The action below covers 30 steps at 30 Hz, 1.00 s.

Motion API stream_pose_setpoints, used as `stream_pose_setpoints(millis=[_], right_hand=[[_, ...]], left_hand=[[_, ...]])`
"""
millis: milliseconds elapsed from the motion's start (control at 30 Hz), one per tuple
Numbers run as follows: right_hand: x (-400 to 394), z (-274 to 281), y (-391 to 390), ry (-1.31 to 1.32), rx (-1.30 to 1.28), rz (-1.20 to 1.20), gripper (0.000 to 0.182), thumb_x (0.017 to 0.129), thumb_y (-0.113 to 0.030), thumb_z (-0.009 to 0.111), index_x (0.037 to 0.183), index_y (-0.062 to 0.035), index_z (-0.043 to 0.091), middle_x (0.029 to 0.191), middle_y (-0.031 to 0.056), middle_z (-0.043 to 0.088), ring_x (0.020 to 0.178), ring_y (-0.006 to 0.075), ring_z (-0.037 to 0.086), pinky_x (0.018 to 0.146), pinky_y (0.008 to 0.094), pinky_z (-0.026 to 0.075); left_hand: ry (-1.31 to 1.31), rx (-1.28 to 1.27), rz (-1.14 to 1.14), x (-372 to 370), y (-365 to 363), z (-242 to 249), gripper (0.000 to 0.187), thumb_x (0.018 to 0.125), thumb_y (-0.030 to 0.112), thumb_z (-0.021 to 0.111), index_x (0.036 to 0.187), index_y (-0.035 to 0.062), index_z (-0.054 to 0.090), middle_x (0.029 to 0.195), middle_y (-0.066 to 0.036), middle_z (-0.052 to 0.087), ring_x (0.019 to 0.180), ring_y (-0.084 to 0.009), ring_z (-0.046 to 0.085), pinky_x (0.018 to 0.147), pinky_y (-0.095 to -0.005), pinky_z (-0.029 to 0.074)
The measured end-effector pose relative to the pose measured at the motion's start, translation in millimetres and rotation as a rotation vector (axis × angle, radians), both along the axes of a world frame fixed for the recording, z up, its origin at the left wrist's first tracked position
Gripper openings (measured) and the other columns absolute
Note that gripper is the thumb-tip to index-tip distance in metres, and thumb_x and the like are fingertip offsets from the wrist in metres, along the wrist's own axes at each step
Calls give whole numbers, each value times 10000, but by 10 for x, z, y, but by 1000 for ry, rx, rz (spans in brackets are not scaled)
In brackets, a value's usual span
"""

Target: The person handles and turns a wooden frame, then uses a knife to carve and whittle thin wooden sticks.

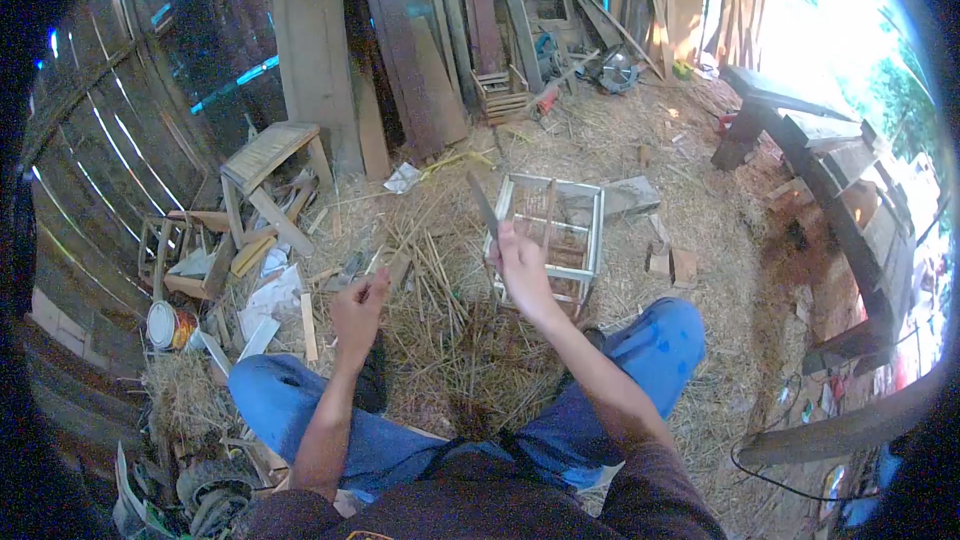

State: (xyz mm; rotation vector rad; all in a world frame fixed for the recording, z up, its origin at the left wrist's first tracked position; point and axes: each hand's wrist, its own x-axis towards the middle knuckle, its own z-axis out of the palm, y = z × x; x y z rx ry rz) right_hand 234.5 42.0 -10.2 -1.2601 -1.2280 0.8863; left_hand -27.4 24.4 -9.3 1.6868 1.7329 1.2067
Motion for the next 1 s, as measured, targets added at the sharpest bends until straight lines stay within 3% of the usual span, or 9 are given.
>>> stream_pose_setpoints(millis=[200, 233, 333, 433, 533, 633, 767, 867, 1000], right_hand=[[-11, 63, -62, -26, -1, -81, 635, 1059, -524, 359, 721, -21, 552, 591, 9, 459, 590, 99, 435, 549, 314, 363], [9, 79, -69, 4, -11, -89, 549, 1039, -481, 465, 754, -24, 571, 595, 35, 527, 587, 92, 491, 535, 319, 381], [-164, 251, -176, -188, 195, -219, 413, 993, -401, 596, 791, -41, 600, 608, 73, 590, 543, 131, 551, 517, 326, 416], [-200, 186, -247, -527, 165, -158, 196, 894, -237, 723, 941, -73, 627, 650, 119, 640, 539, 228, 628, 518, 359, 471], [-181, 175, -270, -755, 417, -179, 390, 789, -127, 766, 1146, -116, 610, 688, 135, 646, 569, 307, 636, 542, 395, 502], [-121, 321, -235, -759, 493, -262, 625, 698, -67, 766, 1284, -155, 566, 826, 122, 683, 646, 312, 662, 561, 414, 507], [-33, 378, -198, -898, 385, -204, 594, 694, -21, 712, 1262, -160, 612, 1030, 87, 672, 784, 280, 680, 608, 390, 525], [22, 260, -60, -819, 598, -261, 513, 692, 10, 671, 1180, -148, 668, 1012, 93, 671, 792, 289, 677, 630, 396, 531], [-46, 294, -32, -666, 605, -262, 438, 682, 39, 627, 1088, -114, 684, 1017, 78, 675, 822, 305, 678, 672, 401, 531]], left_hand=[[-57, 34, 3, 0, 5, -6, 553, 934, 500, 650, 717, -8, 620, 520, -28, 366, 530, -93, 335, 491, -320, 290], [-61, 42, 9, 0, 10, -13, 560, 932, 502, 651, 706, -9, 611, 518, -32, 363, 528, -95, 334, 490, -322, 290], [-22, 49, 11, -19, 44, -41, 574, 918, 499, 666, 664, -7, 570, 504, -64, 386, 499, -137, 341, 486, -337, 307], [152, 91, 39, -29, 9, 31, 585, 893, 511, 683, 638, 1, 551, 494, -105, 434, 454, -212, 389, 483, -365, 335], [227, 135, 55, -26, -14, 71, 584, 874, 528, 690, 631, 13, 560, 495, -125, 477, 445, -277, 452, 486, -390, 361], [263, 148, 43, -22, -29, 80, 524, 875, 475, 706, 646, 17, 592, 534, -155, 502, 476, -319, 494, 502, -414, 366], [307, 250, 6, -30, -29, 46, 513, 863, 502, 714, 653, 46, 609, 494, -108, 515, 435, -295, 490, 467, -395, 367], [318, 257, -18, -27, -18, -3, 481, 861, 489, 721, 680, 52, 634, 503, -107, 526, 442, -298, 506, 470, -391, 373], [222, 188, -41, 1, -59, 4, 483, 874, 483, 707, 699, 39, 628, 515, -121, 530, 460, -310, 520, 488, -399, 386]])
